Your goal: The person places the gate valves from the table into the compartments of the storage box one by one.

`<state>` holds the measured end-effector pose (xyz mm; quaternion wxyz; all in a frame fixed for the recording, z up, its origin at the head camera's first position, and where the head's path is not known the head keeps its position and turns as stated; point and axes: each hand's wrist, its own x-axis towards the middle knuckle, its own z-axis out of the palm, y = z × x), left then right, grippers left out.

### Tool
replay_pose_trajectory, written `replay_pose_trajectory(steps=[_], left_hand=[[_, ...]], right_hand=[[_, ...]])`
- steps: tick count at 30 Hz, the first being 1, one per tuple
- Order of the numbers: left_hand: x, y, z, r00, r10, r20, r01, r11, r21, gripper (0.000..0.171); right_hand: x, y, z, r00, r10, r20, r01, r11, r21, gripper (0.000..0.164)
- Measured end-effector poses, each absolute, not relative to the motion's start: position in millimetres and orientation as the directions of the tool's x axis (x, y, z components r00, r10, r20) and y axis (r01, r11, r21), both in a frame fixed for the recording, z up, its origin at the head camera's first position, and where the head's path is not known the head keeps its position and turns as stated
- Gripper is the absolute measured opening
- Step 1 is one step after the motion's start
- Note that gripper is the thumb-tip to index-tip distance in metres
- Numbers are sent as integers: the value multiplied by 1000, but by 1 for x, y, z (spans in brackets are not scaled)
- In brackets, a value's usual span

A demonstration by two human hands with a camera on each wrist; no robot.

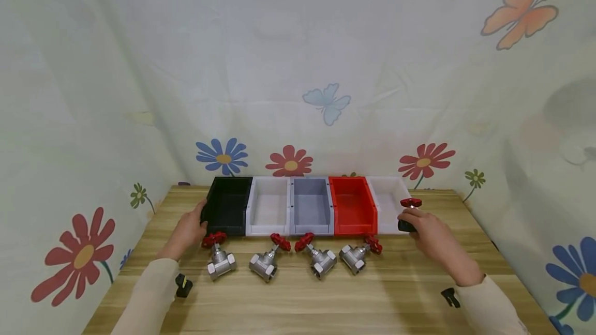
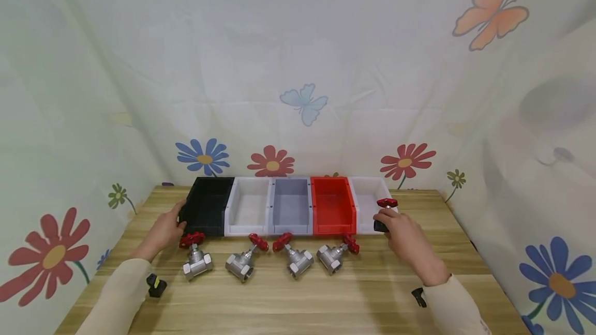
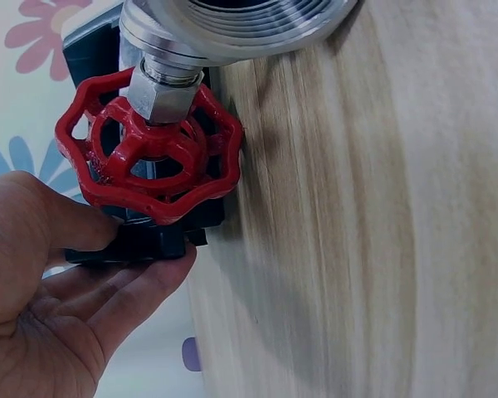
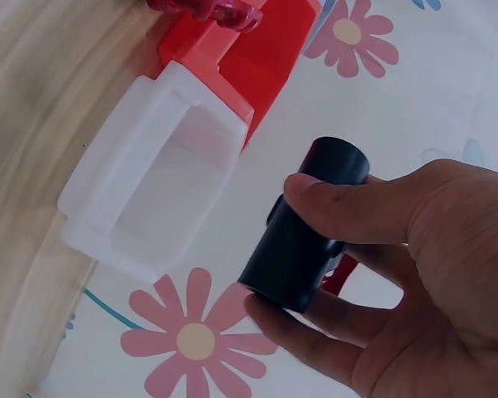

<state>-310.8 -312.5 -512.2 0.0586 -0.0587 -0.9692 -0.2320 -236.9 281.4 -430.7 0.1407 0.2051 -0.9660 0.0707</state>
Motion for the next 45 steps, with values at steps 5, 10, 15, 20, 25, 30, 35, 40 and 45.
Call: replay_pose_trajectory(steps=[5,10,15,20,25,30,35,40,45], left_hand=[[-309,-312,-513,-979,91,181,164,884,439,63],[-308,-311,-512,-981,87,174,158,881,447,64],[-308,-311,-511,-986,88,140,142,886,442,66],[-308,-310,-510,-990,79,116,122,889,441,67],[-307,-309,-509,-993,70,92,104,891,442,67],[-307,-310,-509,-993,75,88,107,891,441,67],[-308,-310,-509,-993,85,86,115,890,442,67],[-309,-310,-508,-995,80,67,102,888,449,68],[-308,-309,-506,-997,65,45,79,886,456,67]], right_hand=[[-246,284,-429,-859,-401,318,-440,896,-58,43],[-255,287,-429,-863,-395,315,-434,899,-61,43],[-263,290,-430,-863,-393,317,-432,900,-61,43],[-272,293,-432,-863,-399,308,-438,896,-67,44],[-285,297,-433,-865,-400,302,-440,895,-78,46],[-294,298,-437,-858,-411,307,-451,889,-71,43],[-301,297,-443,-868,-408,282,-446,891,-83,43],[-310,295,-449,-871,-415,264,-450,888,-90,42],[-318,290,-456,-876,-418,239,-452,885,-109,42]])
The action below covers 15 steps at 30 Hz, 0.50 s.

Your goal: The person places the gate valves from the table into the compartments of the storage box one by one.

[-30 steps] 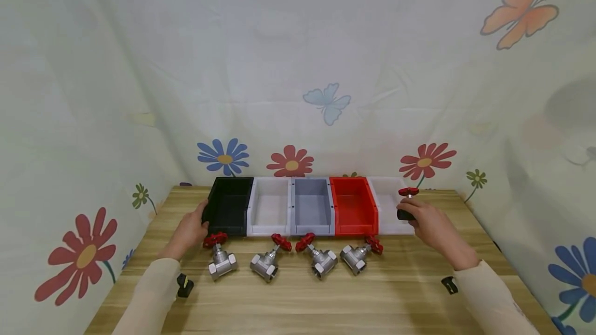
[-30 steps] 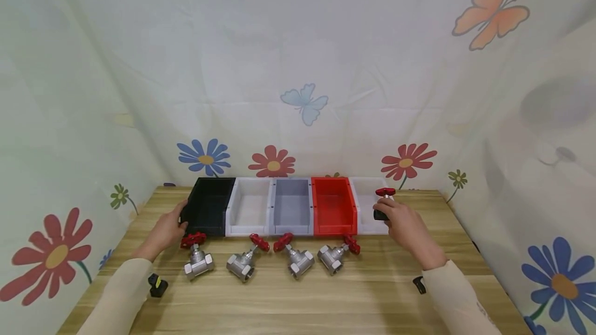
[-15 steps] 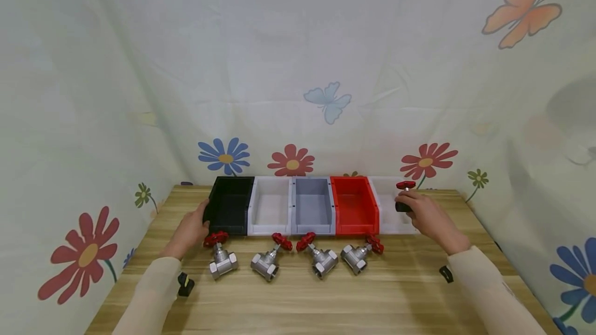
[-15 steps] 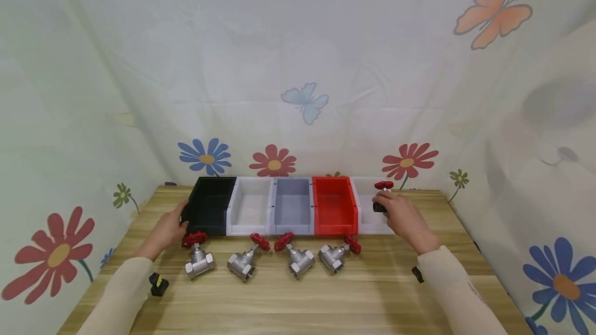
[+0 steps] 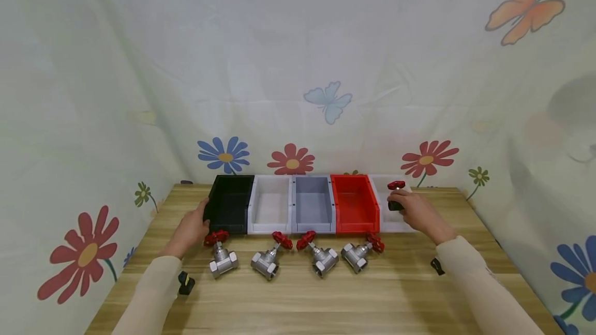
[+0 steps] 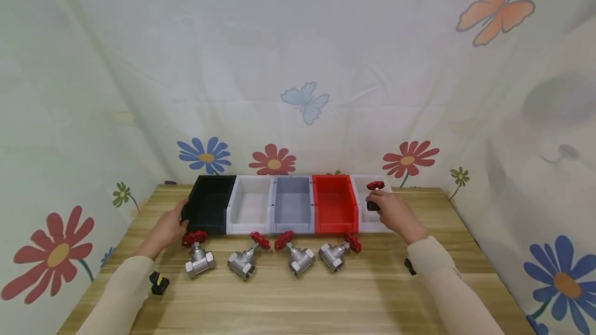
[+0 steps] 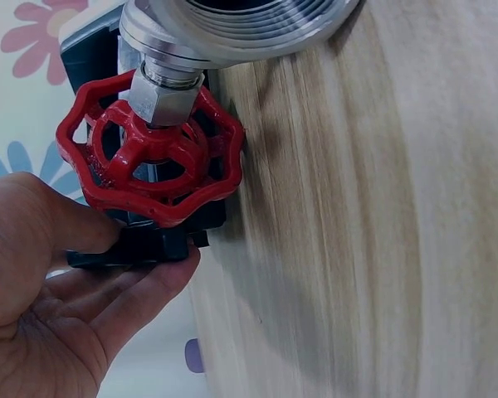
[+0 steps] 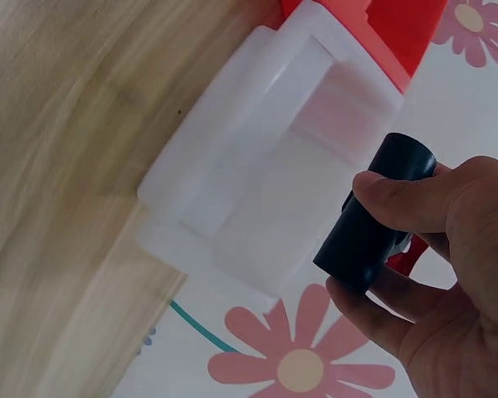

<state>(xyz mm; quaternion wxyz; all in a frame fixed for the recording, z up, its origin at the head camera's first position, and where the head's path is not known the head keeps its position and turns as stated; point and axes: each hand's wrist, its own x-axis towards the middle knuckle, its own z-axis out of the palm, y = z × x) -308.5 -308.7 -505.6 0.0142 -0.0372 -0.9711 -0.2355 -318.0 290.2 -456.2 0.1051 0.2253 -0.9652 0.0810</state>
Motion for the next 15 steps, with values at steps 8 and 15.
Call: replay_pose_trajectory(steps=[8,15], left_hand=[[-310,-310,-507,-996,71,51,87,885,458,67],[-311,-310,-509,-996,70,53,86,887,454,67]], right_hand=[[-328,284,-466,-900,-395,183,-420,898,-128,41],[-336,283,-475,-892,-416,177,-440,888,-131,39]])
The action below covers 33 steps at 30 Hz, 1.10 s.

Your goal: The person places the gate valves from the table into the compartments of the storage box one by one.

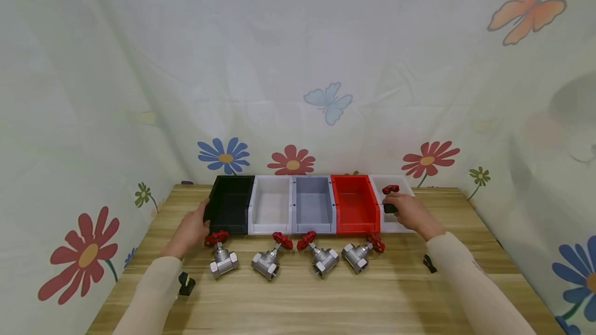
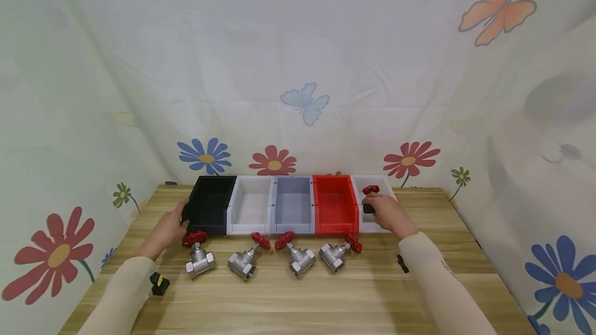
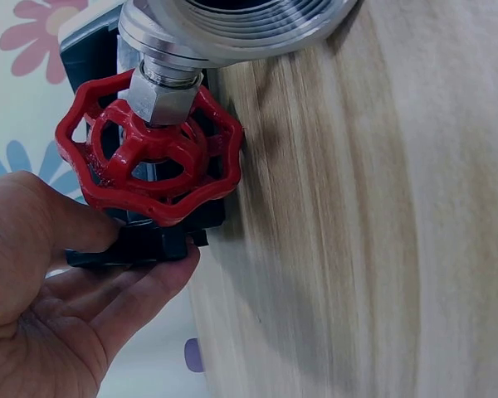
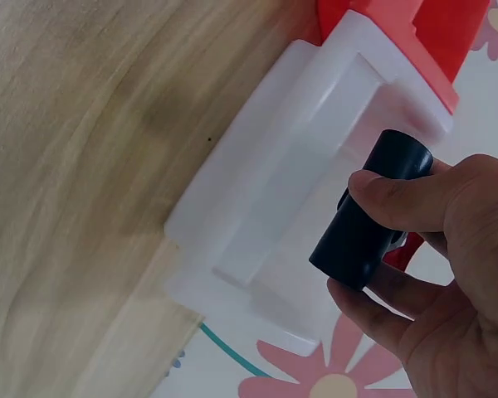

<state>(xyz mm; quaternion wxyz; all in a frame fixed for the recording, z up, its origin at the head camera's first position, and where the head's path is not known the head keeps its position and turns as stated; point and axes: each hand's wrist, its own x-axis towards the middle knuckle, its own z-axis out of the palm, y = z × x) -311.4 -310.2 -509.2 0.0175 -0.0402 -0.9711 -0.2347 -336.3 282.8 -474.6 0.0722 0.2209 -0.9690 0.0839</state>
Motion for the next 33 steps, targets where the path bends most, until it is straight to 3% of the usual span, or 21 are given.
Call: replay_pose_trajectory(steps=[20,33], left_hand=[[-311,-311,-510,-995,82,65,102,888,448,67],[-311,-312,-511,-994,75,80,102,893,438,68]], right_hand=[[-357,283,-487,-919,-390,55,-394,901,-183,32],[-362,284,-499,-911,-404,86,-412,900,-141,35]])
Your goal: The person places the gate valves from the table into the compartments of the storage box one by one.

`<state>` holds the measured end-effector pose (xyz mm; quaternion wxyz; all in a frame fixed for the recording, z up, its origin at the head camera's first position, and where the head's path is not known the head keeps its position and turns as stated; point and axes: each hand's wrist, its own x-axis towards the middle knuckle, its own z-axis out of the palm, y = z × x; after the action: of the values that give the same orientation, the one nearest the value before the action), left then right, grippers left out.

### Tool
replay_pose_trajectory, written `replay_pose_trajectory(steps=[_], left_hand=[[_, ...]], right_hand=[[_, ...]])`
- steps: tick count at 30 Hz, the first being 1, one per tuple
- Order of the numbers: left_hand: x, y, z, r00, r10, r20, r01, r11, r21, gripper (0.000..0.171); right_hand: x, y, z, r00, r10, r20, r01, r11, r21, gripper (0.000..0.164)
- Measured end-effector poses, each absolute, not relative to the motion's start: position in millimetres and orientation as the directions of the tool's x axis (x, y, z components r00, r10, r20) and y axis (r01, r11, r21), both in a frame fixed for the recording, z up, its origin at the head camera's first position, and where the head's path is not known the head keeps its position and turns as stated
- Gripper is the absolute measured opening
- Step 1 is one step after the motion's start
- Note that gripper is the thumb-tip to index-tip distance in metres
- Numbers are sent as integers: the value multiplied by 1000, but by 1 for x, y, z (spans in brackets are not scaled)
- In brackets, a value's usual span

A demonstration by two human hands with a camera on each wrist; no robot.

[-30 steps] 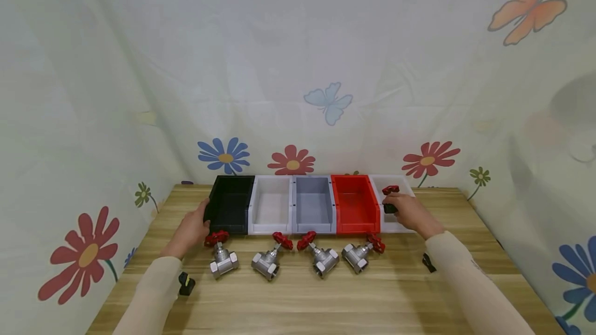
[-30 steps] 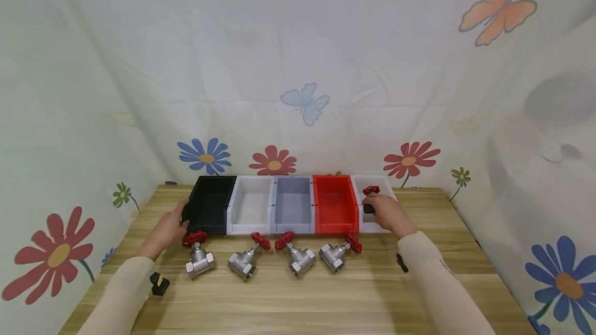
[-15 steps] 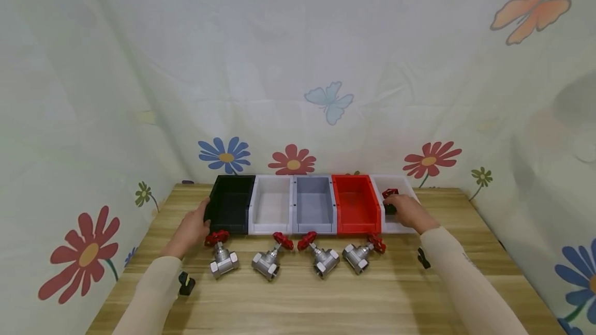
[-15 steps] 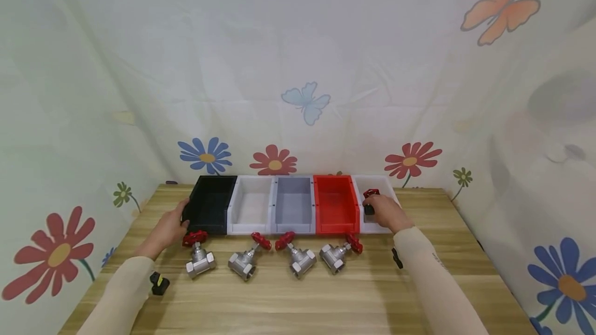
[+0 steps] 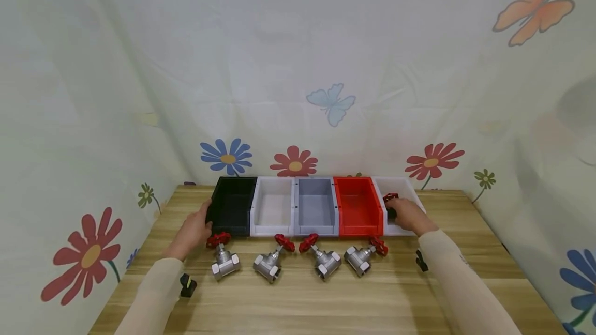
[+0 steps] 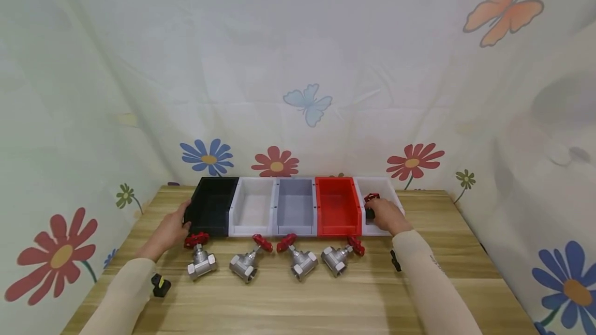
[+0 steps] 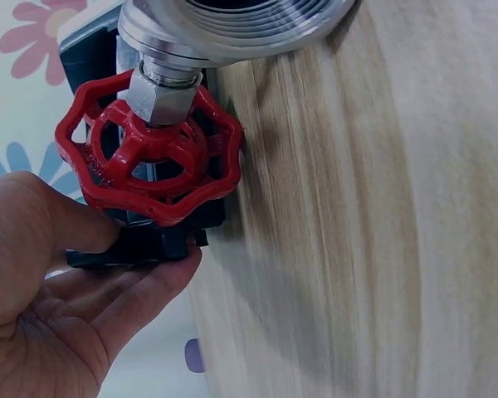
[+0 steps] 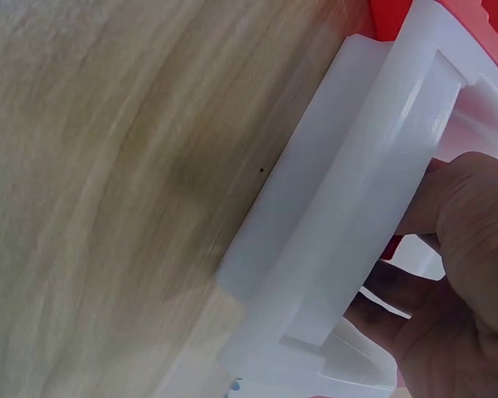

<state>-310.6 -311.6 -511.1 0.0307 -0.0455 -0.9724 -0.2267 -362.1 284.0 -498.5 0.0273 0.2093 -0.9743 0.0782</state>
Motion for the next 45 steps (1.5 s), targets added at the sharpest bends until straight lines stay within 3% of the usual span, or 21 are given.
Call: replay_pose_trajectory(steps=[15,34,45], left_hand=[[-309,-312,-512,-993,72,89,105,887,450,68],[-308,-310,-512,-996,57,75,86,881,466,67],[-306,-308,-506,-996,50,78,80,887,455,66]], right_hand=[[-360,284,-500,-932,-357,66,-363,911,-195,40],[-343,279,-474,-959,-268,97,-284,924,-257,45],[-317,275,-458,-921,-277,274,-318,941,-118,39]])
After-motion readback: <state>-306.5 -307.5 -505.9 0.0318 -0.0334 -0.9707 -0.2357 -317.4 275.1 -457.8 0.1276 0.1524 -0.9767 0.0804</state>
